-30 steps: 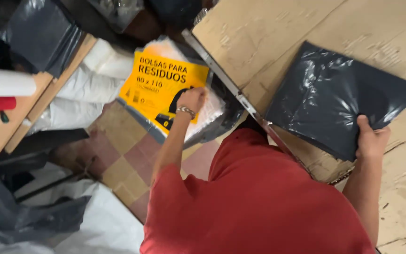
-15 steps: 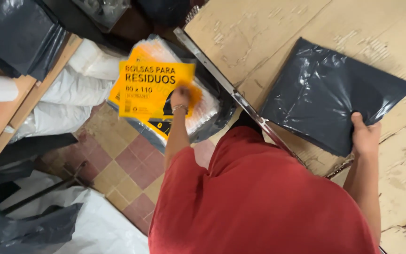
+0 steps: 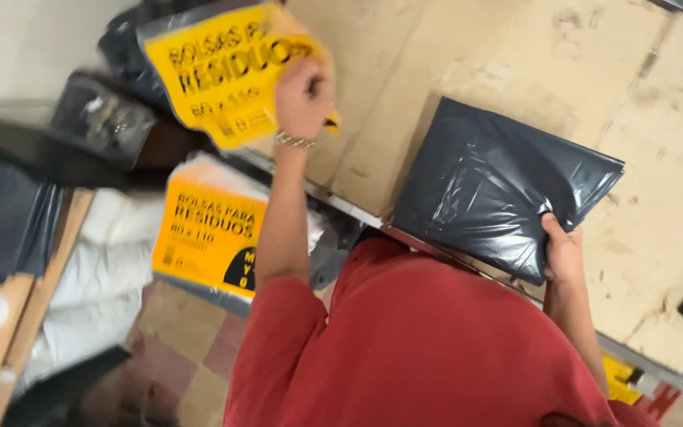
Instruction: Folding black plastic trash bags and inserting them into yellow retail packaging sleeves
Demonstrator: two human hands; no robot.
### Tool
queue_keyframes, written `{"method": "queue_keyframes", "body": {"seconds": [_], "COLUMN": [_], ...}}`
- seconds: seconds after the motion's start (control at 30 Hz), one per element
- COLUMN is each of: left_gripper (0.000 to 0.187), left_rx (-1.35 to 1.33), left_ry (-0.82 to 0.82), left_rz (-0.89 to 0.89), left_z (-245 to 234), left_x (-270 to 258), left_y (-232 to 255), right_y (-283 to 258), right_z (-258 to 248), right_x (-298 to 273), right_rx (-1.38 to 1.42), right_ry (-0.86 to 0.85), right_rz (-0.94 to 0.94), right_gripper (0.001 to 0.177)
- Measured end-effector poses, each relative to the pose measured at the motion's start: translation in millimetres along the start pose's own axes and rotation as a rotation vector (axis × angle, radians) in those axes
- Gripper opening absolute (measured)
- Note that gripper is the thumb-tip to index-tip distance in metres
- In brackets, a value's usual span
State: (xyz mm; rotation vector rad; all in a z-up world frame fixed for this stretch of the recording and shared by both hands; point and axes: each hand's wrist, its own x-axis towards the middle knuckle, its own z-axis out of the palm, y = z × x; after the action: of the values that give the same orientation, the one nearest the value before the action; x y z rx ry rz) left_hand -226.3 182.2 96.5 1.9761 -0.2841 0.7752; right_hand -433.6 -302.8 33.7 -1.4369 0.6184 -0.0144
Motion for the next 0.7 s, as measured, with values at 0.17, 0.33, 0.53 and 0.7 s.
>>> {"method": "queue_keyframes", "body": {"seconds": [0.17, 0.33, 0.53, 0.7], "left_gripper": [0.008, 0.021, 0.027, 0.006], "left_rx": [0.473, 0.611, 0.703, 0.711], "left_ry": [-0.422, -0.778, -0.547, -0.41], "left_rz": [0.491, 0.42, 0.37, 0.35], "left_z": [180.4, 281.5, 304.2, 289.7], "left_x": [27.1, -29.6, -77.3, -86.6], "left_y": [36.3, 41.2, 40.6, 34.2], "right_y": [3.9, 24.9, 32.0, 29.9], "right_z": [-47.0, -76.9, -76.2, -67.1], "right_x": [-27.5, -50.9, -61.7, -50.1], "right_rx": [0.103, 0.252, 0.321, 0.318], "right_ry": [0.144, 0.298, 0.336, 0.306], "right_rz": [0.059, 0.077, 0.07, 0.078], "right_gripper": [0.045, 0.041, 0.029, 0.028]}}
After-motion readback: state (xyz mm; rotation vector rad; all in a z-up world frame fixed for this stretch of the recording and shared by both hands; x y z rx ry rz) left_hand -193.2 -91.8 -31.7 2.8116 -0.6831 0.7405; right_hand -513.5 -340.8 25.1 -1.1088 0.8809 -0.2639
